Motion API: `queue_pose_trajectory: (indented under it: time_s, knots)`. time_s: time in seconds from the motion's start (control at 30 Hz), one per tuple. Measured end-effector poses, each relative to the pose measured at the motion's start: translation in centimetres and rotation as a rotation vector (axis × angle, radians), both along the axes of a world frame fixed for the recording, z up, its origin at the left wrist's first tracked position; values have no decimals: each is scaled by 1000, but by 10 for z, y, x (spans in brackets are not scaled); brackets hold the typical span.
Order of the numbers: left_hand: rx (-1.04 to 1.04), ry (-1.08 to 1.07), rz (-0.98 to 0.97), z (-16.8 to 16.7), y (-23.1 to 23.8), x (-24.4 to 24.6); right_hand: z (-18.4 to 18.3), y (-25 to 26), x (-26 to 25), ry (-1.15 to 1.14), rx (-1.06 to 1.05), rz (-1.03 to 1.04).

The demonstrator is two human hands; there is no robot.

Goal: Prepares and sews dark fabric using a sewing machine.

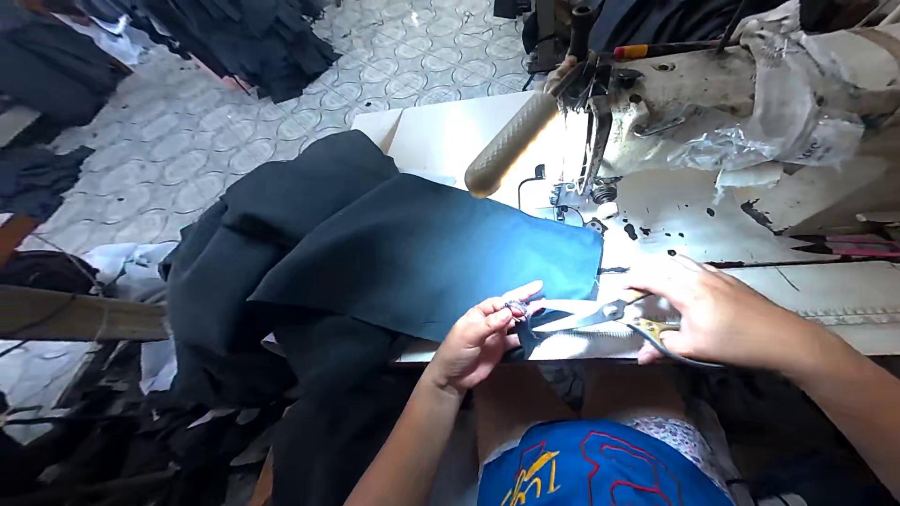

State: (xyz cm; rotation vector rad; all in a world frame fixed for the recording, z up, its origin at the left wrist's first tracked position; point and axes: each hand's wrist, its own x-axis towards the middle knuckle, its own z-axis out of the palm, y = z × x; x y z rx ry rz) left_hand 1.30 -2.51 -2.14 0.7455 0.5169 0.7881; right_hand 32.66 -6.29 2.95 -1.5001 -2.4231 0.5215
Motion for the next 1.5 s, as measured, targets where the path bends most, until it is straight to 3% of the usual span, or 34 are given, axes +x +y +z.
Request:
queue_pose_trajectory:
  time_s: [0.23,0.43,0.67,0.73,0.77,0.87,0.9,0.93,1.0,1.07,1.1,1.17,1.23,1.3,1.4,1.5]
  knots:
    - [57,18,32,-3,-7,-2,5,1,-27,84,-211,262]
    - [141,-23,30,-3,-10,-6,-32,-24,-20,40,168,117]
    - [110,0,67,-3,-9,-4,-29,-26,-26,38,118,254]
    - [277,211,182,9,-16,-23,-30,-31,-14,45,181,198]
    - [424,453,258,21,-23,-42,-28,-35,-3,70,177,133]
    - [865,1478,235,57,-42,-98,-22,-60,36,321,-50,-72]
    - [936,1625,255,61,-46,-99,-23,-71,43,492,-221,-94]
    - [1063,1661,286,62,-49,-90,-27,-82,43,683,-435,-90]
    - [1417,1422,334,56,-42,-49,-42,-100,30,983,-841,-61]
    - [1678,1111,255,30,-12,1,-56,-111,10,1057,-1082,-94]
    - [1705,1089,209,12,6,23,-61,-114,3,1029,-1153,-142]
    - [1495,1284,-39,-13,30,48,-63,-118,-9,963,-1200,-240]
    - [1179,1507,-233,-10,33,64,-57,-120,-12,928,-1184,-305]
    - [1059,1590,-155,-11,17,72,-55,-127,-17,956,-1155,-358]
    - [1072,1607,5,-15,-5,76,-60,-126,-37,1036,-1108,-400]
    - [1069,1612,15,-16,-13,76,-62,-115,-68,1172,-1069,-515]
